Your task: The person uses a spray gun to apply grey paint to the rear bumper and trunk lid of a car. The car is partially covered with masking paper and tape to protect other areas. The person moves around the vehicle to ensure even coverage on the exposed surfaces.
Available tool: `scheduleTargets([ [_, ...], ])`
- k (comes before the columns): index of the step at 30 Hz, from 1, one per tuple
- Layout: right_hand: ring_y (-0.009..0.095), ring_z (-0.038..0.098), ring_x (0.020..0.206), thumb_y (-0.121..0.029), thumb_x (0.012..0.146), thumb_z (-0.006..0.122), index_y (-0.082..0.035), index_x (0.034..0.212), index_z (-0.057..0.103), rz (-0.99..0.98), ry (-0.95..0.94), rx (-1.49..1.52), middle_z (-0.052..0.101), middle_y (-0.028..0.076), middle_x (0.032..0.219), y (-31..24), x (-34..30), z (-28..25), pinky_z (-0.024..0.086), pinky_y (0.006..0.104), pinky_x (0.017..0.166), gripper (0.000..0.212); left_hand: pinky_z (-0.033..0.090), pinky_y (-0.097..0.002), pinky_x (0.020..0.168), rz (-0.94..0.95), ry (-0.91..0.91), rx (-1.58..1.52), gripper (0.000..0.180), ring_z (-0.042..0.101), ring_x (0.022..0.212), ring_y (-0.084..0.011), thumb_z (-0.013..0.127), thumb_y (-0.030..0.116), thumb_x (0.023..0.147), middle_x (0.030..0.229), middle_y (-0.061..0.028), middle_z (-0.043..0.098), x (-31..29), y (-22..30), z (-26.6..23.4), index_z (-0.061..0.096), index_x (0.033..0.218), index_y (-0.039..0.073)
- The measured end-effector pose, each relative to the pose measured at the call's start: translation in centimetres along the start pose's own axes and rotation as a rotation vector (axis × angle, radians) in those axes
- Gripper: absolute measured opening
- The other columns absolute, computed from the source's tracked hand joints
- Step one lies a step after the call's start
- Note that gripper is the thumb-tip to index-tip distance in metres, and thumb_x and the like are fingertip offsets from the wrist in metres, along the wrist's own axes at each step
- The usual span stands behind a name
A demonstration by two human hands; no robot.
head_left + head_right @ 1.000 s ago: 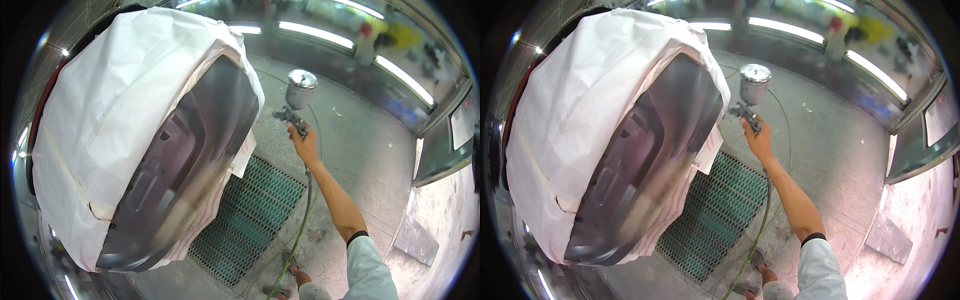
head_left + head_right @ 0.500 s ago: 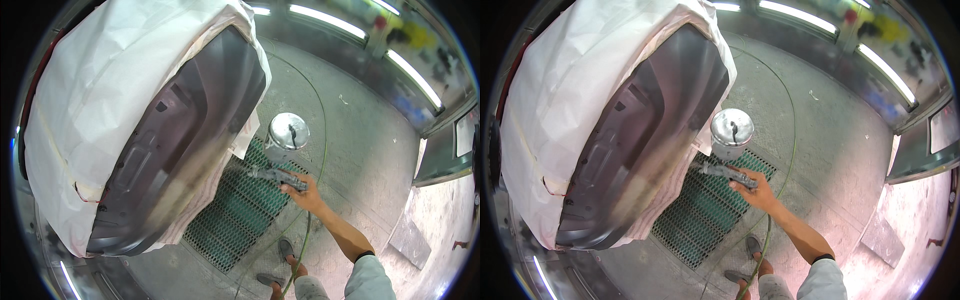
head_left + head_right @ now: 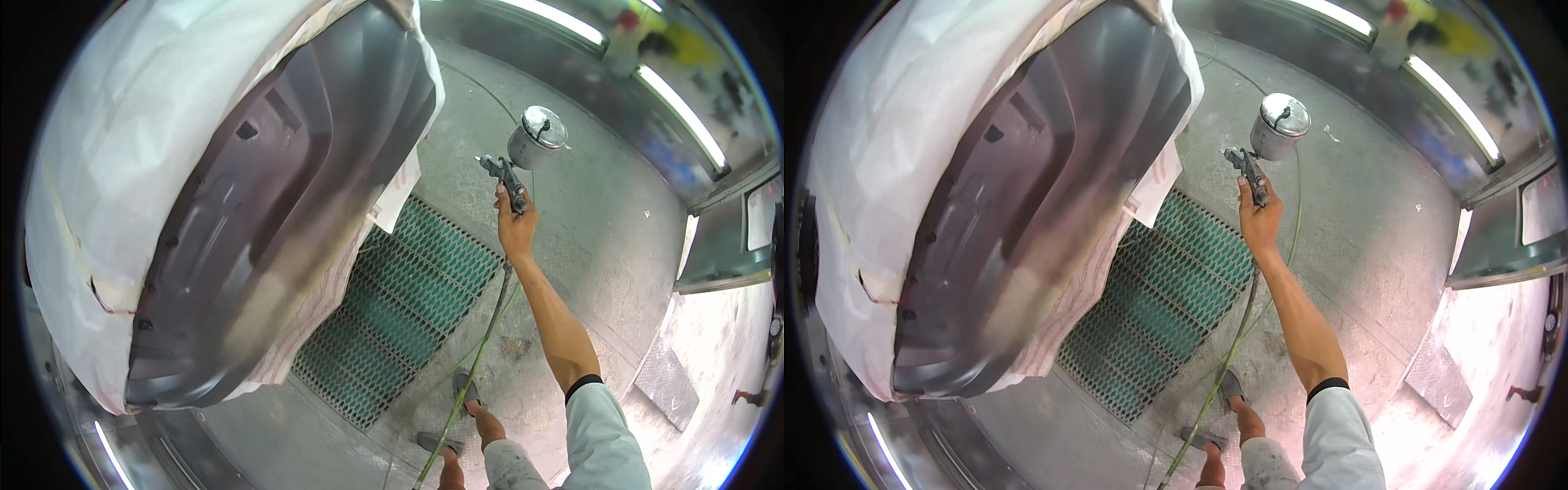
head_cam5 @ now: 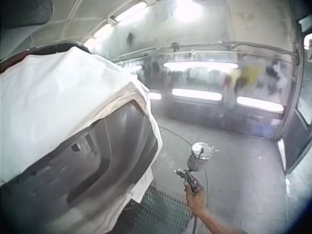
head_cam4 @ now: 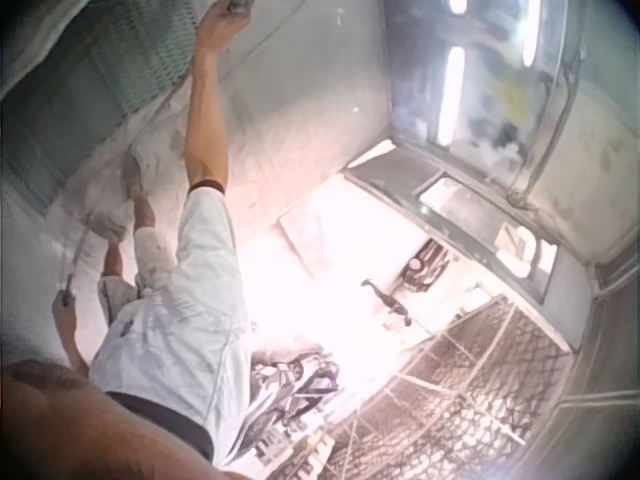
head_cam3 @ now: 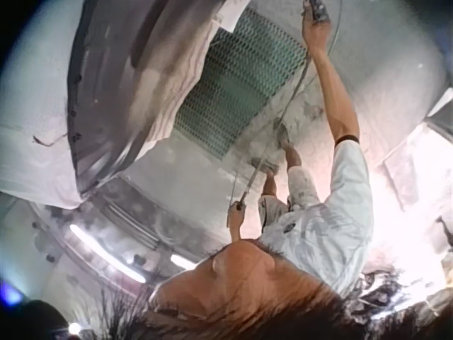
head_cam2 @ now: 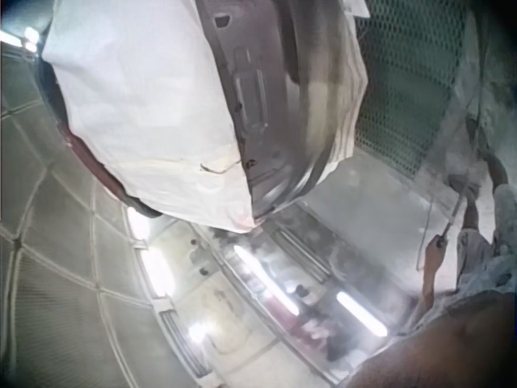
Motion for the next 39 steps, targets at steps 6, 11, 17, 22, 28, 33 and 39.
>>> scheduleTargets([
  [6, 0.002, 0.041, 0.056, -0.02, 0.093, 0.064, 0.004, 0.123, 0.059, 0.057, -0.202, 0.007, 0.051, -0.004, 0.064, 0.2, -7.8, 3.7, 0.032, 0.0209, 0.049, 0.038, 0.043, -0.0459, 0.058, 0.005, -0.005, 0.031, 0.022, 0.053, 0.064, -0.0412, 0.065, 0.019, 0.086, 0.07, -0.021, 0.059, -2.0, -6.1, 0.6, 0.058, 0.077, 0.001],
  [11, 0.002, 0.038, 0.054, -0.019, 0.094, 0.063, 0.005, 0.126, 0.057, -0.069, -0.316, 0.068, 0.049, -0.005, 0.065, -1.2, -15.4, 5.8, 0.029, 0.0202, 0.048, 0.041, 0.04, -0.0461, 0.057, -0.081, -0.013, 0.01, 0.033, 0.049, 0.06, -0.0406, 0.067, 0.028, 0.087, 0.065, -0.0214, 0.055, -5.1, -11.2, 0.8, 0.056, 0.071, 0.0],
  [17, 0.004, 0.045, 0.061, -0.02, 0.093, 0.064, 0.007, 0.125, 0.056, -0.035, -0.407, 0.074, 0.056, -0.001, 0.073, -4.2, -25.8, 8.5, 0.037, 0.0212, 0.054, 0.042, 0.039, -0.044, 0.053, -0.161, 0.073, -0.111, 0.04, 0.041, 0.054, -0.0347, 0.067, 0.035, 0.088, 0.06, -0.0189, 0.051, -9.7, -21.6, 1.1, 0.056, 0.067, 0.001],
  [22, 0.006, 0.049, 0.067, -0.019, 0.093, 0.065, 0.008, 0.124, 0.057, -0.039, -0.508, 0.034, 0.059, 0.003, 0.08, -7.1, -36.1, 12.3, 0.041, 0.0221, 0.059, 0.042, 0.036, -0.0409, 0.05, -0.261, 0.093, -0.17, 0.043, 0.036, 0.051, -0.0299, 0.069, 0.038, 0.086, 0.056, -0.0172, 0.048, -14.1, -28.8, -0.3, 0.056, 0.065, 0.003],
  [28, 0.007, 0.048, 0.065, -0.018, 0.092, 0.065, 0.007, 0.122, 0.058, -0.011, -0.609, 0.088, 0.058, 0.002, 0.078, -10.5, -48.1, 17.5, 0.042, 0.0223, 0.059, 0.039, 0.032, -0.0411, 0.047, -0.293, 0.215, -0.285, 0.048, 0.03, 0.052, -0.0208, 0.071, 0.038, 0.085, 0.052, -0.0117, 0.04, -19.4, -38.4, -1.0, 0.052, 0.061, 0.002],
  [33, 0.009, 0.05, 0.065, -0.014, 0.089, 0.068, 0.004, 0.121, 0.06, -0.129, -0.661, 0.131, 0.059, 0.005, 0.079, -13.0, -57.0, 21.7, 0.044, 0.0238, 0.061, 0.038, 0.032, -0.0412, 0.048, -0.409, 0.21, -0.346, 0.044, 0.03, 0.054, -0.0187, 0.072, 0.035, 0.082, 0.052, -0.0111, 0.042, -22.8, -44.2, -0.5, 0.054, 0.062, 0.0],
  [39, 0.019, 0.064, 0.087, -0.014, 0.086, 0.071, 0.001, 0.122, 0.06, -0.098, -0.934, 0.253, 0.067, 0.017, 0.103, -14.6, -65.9, 25.3, 0.05, 0.0277, 0.075, 0.041, 0.032, -0.0406, 0.046, -0.383, 0.186, -0.357, 0.044, 0.031, 0.05, -0.0171, 0.072, 0.035, 0.083, 0.049, -0.0125, 0.043, -24.4, -46.5, 1.1, 0.056, 0.061, 0.001],
])
Point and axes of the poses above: each hand's wrist, its own x-axis towards the middle knuckle, its own z-axis out of the palm, y = z × x, the point moved 9 cm from there along x, towards the middle knuckle
